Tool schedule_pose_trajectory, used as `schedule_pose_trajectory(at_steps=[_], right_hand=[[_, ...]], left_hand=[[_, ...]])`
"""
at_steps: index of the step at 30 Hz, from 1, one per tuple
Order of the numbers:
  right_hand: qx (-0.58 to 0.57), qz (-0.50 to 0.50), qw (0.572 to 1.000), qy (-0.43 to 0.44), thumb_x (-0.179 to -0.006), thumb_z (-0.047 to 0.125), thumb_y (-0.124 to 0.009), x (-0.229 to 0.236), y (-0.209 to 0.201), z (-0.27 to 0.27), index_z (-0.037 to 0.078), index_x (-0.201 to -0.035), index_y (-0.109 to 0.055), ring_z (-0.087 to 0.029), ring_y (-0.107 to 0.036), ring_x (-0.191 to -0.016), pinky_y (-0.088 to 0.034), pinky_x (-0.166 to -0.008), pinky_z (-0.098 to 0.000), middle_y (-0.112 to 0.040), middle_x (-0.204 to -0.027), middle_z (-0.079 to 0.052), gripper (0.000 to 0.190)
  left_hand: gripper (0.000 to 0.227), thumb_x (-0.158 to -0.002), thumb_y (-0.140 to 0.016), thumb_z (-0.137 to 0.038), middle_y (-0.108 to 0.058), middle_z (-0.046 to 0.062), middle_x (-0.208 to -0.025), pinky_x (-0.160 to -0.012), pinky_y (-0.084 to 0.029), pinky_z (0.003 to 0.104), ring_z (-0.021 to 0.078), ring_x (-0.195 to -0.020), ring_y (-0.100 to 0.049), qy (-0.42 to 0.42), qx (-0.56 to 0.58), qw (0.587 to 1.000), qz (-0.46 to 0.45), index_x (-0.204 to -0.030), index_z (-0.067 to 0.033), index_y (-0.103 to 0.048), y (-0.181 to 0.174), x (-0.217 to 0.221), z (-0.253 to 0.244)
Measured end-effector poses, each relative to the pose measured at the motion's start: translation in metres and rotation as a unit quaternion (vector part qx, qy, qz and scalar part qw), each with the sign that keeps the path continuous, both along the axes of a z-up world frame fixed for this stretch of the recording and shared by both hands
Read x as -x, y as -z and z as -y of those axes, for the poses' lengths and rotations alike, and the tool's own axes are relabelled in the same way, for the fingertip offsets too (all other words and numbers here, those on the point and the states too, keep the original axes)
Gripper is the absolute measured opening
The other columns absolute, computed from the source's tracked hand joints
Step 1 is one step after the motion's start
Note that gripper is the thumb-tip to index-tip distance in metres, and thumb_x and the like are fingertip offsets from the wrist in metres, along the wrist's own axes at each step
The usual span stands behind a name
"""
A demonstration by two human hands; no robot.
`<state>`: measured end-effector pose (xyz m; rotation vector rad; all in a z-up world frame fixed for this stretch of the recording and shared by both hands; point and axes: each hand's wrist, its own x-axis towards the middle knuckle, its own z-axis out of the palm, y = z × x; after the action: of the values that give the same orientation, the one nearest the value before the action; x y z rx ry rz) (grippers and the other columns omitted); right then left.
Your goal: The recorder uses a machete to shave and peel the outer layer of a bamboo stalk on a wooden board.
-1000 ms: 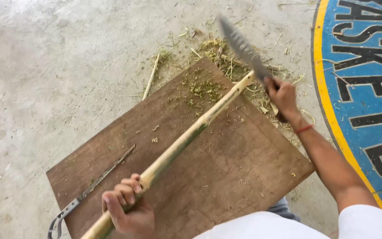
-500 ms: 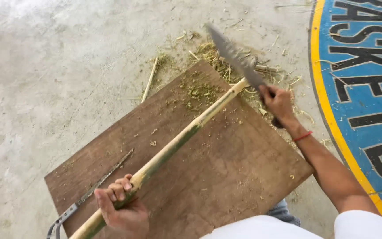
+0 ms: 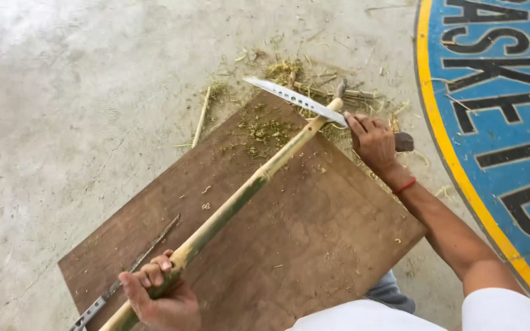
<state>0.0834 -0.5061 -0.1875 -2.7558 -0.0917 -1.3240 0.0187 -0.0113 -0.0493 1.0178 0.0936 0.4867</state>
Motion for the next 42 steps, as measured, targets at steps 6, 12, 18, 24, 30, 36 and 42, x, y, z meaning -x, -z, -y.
schedule_pose_trajectory(at_steps=[6,12,18,24,30,36,42], right_hand=[[-0.031,-0.170,0.974,0.145,-0.117,0.026,-0.048,-0.018,0.067,0.038,0.011,-0.134,-0.071,-0.016,-0.054,-0.055,-0.045,-0.045,-0.0297,-0.068,-0.083,-0.004,0.033],[-0.001,-0.034,0.998,0.056,-0.120,0.029,-0.040,-0.008,0.031,0.005,0.011,-0.133,-0.068,-0.016,-0.057,-0.074,-0.048,-0.059,-0.0304,-0.068,-0.096,-0.003,0.036],[-0.055,-0.162,0.976,0.133,-0.118,0.030,-0.049,-0.031,0.073,0.031,0.011,-0.136,-0.071,-0.015,-0.054,-0.062,-0.047,-0.053,-0.0290,-0.067,-0.088,-0.003,0.034],[0.011,-0.044,0.994,0.102,-0.118,0.031,-0.046,-0.016,0.065,0.012,0.012,-0.137,-0.067,-0.014,-0.056,-0.073,-0.049,-0.058,-0.0280,-0.068,-0.101,-0.002,0.035],[-0.080,-0.096,0.985,0.115,-0.118,0.030,-0.049,-0.028,0.070,0.024,0.007,-0.134,-0.070,-0.016,-0.057,-0.069,-0.046,-0.053,-0.0302,-0.067,-0.093,-0.006,0.035],[-0.131,-0.145,0.969,0.152,-0.121,0.027,-0.047,-0.014,0.065,0.034,0.007,-0.121,-0.071,-0.017,-0.056,-0.064,-0.047,-0.052,-0.0310,-0.066,-0.091,-0.008,0.032],[0.003,-0.082,0.993,0.088,-0.116,0.024,-0.049,-0.009,0.047,-0.002,0.006,-0.126,-0.072,-0.016,-0.056,-0.066,-0.048,-0.050,-0.0293,-0.068,-0.092,-0.004,0.031]], left_hand=[[0.043,-0.116,-0.057,-0.042,-0.052,0.001,-0.067,-0.105,-0.052,0.051,0.0197,-0.081,-0.061,0.027,-0.016,0.999,0.007,-0.080,-0.0185,-0.049,0.009,0.004,-0.010],[0.044,-0.115,-0.056,-0.040,-0.053,0.001,-0.071,-0.105,-0.054,0.053,0.0211,-0.081,-0.064,-0.004,-0.018,1.000,-0.018,-0.077,-0.0192,-0.049,0.006,0.004,-0.009],[0.043,-0.116,-0.055,-0.042,-0.053,0.001,-0.069,-0.107,-0.053,0.052,0.0202,-0.083,-0.063,0.028,-0.011,0.999,0.010,-0.081,-0.0167,-0.052,0.009,0.003,-0.011],[0.042,-0.116,-0.055,-0.043,-0.053,0.001,-0.073,-0.108,-0.056,0.053,0.0196,-0.080,-0.064,0.009,0.001,1.000,-0.012,-0.083,-0.0168,-0.052,0.010,0.000,-0.016],[0.042,-0.117,-0.057,-0.042,-0.056,0.001,-0.076,-0.108,-0.054,0.052,0.0200,-0.080,-0.063,0.010,0.032,0.999,-0.033,-0.084,-0.0160,-0.053,0.023,-0.003,-0.014],[0.050,-0.115,-0.057,-0.045,-0.052,0.000,-0.068,-0.106,-0.053,0.049,0.0179,-0.076,-0.060,0.069,-0.001,0.996,0.060,-0.076,-0.0155,-0.049,0.006,0.010,-0.009],[0.041,-0.113,-0.059,-0.042,-0.052,0.000,-0.069,-0.112,-0.051,0.053,0.0206,-0.086,-0.062,0.055,-0.015,0.998,0.019,-0.082,-0.0171,-0.050,0.007,0.012,0.001]])
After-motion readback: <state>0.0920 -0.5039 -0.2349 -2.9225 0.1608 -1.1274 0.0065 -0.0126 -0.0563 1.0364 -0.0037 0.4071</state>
